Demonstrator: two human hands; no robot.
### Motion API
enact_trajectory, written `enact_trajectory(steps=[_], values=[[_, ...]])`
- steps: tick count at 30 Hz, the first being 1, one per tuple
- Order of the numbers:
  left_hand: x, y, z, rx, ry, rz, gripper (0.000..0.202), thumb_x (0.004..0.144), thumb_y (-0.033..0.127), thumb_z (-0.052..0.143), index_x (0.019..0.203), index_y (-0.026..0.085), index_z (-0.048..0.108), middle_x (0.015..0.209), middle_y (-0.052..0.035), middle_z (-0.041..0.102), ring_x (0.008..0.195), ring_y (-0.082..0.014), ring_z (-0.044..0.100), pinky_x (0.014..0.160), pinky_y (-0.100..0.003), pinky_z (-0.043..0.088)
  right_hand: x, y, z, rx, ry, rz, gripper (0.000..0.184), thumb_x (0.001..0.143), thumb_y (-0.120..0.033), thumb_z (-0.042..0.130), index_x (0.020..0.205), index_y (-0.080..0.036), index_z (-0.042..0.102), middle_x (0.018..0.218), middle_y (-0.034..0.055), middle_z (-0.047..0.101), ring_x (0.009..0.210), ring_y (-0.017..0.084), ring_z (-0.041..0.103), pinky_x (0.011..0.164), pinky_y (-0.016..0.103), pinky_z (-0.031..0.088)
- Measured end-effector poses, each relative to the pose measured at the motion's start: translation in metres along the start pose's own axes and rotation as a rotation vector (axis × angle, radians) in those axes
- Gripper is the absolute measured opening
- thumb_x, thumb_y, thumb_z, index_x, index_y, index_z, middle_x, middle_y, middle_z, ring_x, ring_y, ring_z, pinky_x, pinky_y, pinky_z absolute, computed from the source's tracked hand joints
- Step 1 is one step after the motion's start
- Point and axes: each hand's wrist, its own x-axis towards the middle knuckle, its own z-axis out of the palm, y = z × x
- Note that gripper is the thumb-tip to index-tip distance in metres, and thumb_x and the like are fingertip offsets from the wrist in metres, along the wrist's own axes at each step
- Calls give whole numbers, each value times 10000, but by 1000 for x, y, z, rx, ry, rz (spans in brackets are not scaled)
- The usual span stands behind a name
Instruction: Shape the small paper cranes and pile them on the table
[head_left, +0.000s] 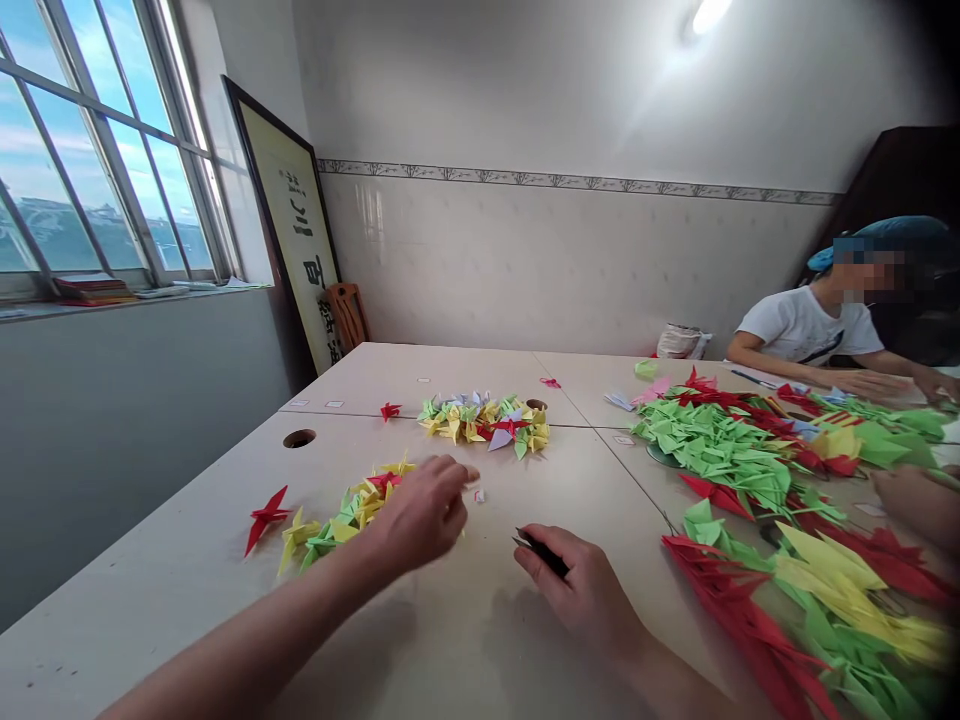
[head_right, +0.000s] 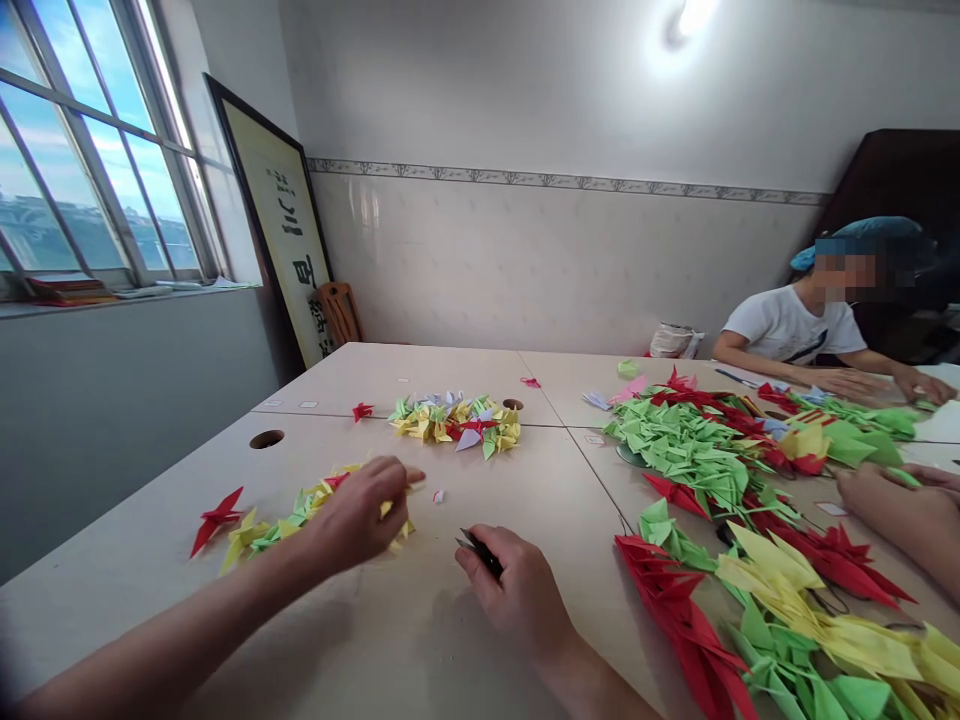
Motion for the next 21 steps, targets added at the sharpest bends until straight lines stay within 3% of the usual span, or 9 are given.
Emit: enact_trajectory(steps=[3, 7, 10, 14, 17, 21], values=[[10, -18, -26, 52, -24, -165, 356, 662, 51, 406, 952, 151, 586, 762, -51, 595, 719, -165, 536, 656, -270, 415, 0, 0, 1, 7, -17, 24, 247, 838, -325, 464, 899, -163, 640, 772, 44, 666, 683, 166, 597, 608, 243, 451], [12, -38, -50, 105, -226, -345, 355, 665, 125, 421, 958, 187, 612, 688, -19, 610, 632, -160, 546, 583, -253, 379, -2, 0, 3, 43, -58, 54, 244, 830, -330, 478, 908, -166, 640, 789, 44, 670, 706, 172, 604, 631, 252, 459], [9, -49, -62, 74, -362, -429, 316, 692, 258, 476, 968, 206, 621, 753, -23, 642, 654, -171, 571, 585, -251, 383, -3, 1, 5, 63, -72, 62, 246, 827, -337, 484, 908, -164, 639, 814, 52, 673, 730, 179, 609, 652, 258, 462], [12, -70, -77, 57, -320, -475, 355, 728, 370, 453, 1009, 212, 602, 847, -23, 656, 713, -171, 591, 631, -251, 406, -3, 1, 6, 51, -74, 74, 263, 825, -353, 483, 927, -167, 639, 830, 64, 676, 737, 190, 612, 657, 270, 463], [24, -99, -79, 123, -275, -526, 376, 742, 377, 434, 1038, 208, 592, 894, -30, 657, 770, -182, 595, 656, -254, 413, -3, 2, 7, 36, -90, 85, 269, 820, -356, 487, 937, -167, 639, 849, 71, 678, 753, 197, 617, 665, 275, 467], [53, -151, -59, 188, -287, -586, 422, 737, 332, 484, 1133, 199, 541, 1052, -64, 624, 929, -217, 572, 756, -271, 419, -1, 5, 9, 31, -100, 80, 272, 812, -347, 500, 965, -168, 637, 881, 77, 679, 778, 201, 621, 689, 277, 470]])
